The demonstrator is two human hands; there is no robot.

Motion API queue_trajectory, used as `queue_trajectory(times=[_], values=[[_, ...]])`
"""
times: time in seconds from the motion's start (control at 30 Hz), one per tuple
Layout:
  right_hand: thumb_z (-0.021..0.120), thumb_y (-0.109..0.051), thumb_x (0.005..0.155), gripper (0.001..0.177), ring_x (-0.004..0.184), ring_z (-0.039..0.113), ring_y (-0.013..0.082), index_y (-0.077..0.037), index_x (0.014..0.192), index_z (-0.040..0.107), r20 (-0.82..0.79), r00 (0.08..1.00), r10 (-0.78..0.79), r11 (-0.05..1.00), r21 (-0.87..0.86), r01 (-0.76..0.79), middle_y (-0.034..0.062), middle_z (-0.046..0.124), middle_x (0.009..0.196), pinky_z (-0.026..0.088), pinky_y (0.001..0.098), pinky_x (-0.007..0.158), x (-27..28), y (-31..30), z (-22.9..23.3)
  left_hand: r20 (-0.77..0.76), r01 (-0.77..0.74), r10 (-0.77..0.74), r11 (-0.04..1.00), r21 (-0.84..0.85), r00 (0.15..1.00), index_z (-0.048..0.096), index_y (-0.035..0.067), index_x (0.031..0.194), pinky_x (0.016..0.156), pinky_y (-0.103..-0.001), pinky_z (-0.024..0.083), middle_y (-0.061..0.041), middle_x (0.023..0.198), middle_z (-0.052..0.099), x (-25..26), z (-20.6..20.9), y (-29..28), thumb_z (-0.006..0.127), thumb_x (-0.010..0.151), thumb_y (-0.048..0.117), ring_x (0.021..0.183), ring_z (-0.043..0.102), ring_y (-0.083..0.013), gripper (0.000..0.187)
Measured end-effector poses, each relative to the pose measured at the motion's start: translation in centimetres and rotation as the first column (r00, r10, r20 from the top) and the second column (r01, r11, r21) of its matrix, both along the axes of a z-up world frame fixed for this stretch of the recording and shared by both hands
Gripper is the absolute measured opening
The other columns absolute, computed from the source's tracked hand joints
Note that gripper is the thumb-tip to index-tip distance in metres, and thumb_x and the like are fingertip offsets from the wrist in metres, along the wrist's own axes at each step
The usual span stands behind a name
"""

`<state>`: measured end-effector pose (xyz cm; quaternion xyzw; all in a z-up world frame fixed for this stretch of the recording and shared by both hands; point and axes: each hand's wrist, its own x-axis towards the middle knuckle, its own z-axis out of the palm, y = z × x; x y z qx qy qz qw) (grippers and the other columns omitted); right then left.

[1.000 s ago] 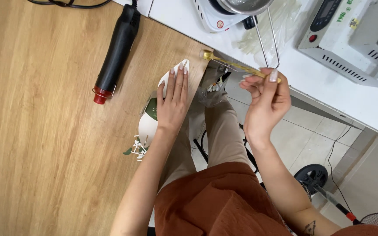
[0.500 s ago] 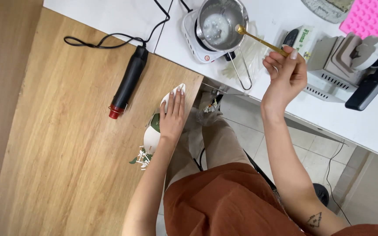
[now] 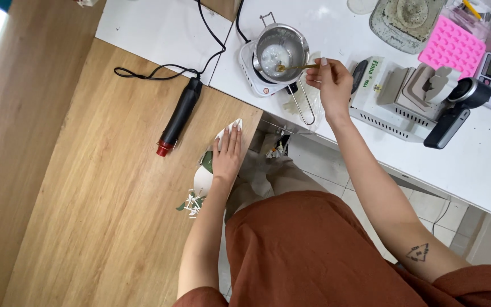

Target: Preparing melted wax and using heat tools to refine wax items on a studio workbench.

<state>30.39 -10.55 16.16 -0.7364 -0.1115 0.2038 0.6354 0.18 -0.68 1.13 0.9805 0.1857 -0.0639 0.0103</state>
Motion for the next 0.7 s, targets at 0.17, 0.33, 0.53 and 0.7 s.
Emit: queue_trajectory(times=[0.17,0.33,0.53,0.7], values=[[0.052,-0.019,0.109,0.029,0.083,0.074,0.0171,0.005,0.115,0.066,-0.019,1.000,0.026,1.000,0.003,-0.025,0.0107,0.074,0.093,0.066,0.0315,0.080,0.4,-0.2,0.5,0.068,0.003,-0.004,1.000,0.015,0.998,0.026,0.006,0.163,0.120,-0.046,0.027,-0.006,0.170,0.024,-0.1,-0.2,-0.1,0.047,0.100,0.016,0.154,0.029,-0.0242,0.067],[0.054,-0.019,0.110,0.028,0.083,0.074,0.0172,0.006,0.114,0.066,0.060,0.998,0.023,0.999,0.044,-0.026,0.0118,0.073,0.093,0.065,0.0320,0.080,0.5,0.1,2.1,0.126,-0.020,0.014,0.999,0.049,0.992,0.030,0.006,0.161,0.120,-0.047,0.027,-0.005,0.169,0.028,0.0,-0.9,-0.3,0.047,0.100,0.017,0.153,0.031,-0.0231,0.064],[0.054,-0.020,0.109,0.029,0.083,0.074,0.0163,0.006,0.115,0.066,0.010,0.997,0.082,0.997,-0.016,-0.082,0.0110,0.074,0.094,0.065,0.0312,0.081,0.8,0.4,2.6,0.105,-0.019,0.012,0.998,0.060,0.994,0.030,0.007,0.161,0.121,-0.047,0.025,-0.005,0.168,0.029,0.1,-0.4,-0.2,0.046,0.099,0.016,0.153,0.031,-0.0232,0.064],[0.056,-0.019,0.107,0.030,0.084,0.074,0.0161,0.006,0.121,0.063,-0.078,0.995,0.059,0.997,-0.045,-0.063,0.0104,0.075,0.094,0.066,0.0309,0.080,1.3,0.4,1.3,0.090,0.003,-0.007,0.999,0.048,0.996,0.030,0.007,0.161,0.120,-0.048,0.025,-0.005,0.169,0.027,-0.4,-0.2,-0.3,0.046,0.100,0.015,0.153,0.031,-0.0231,0.064]])
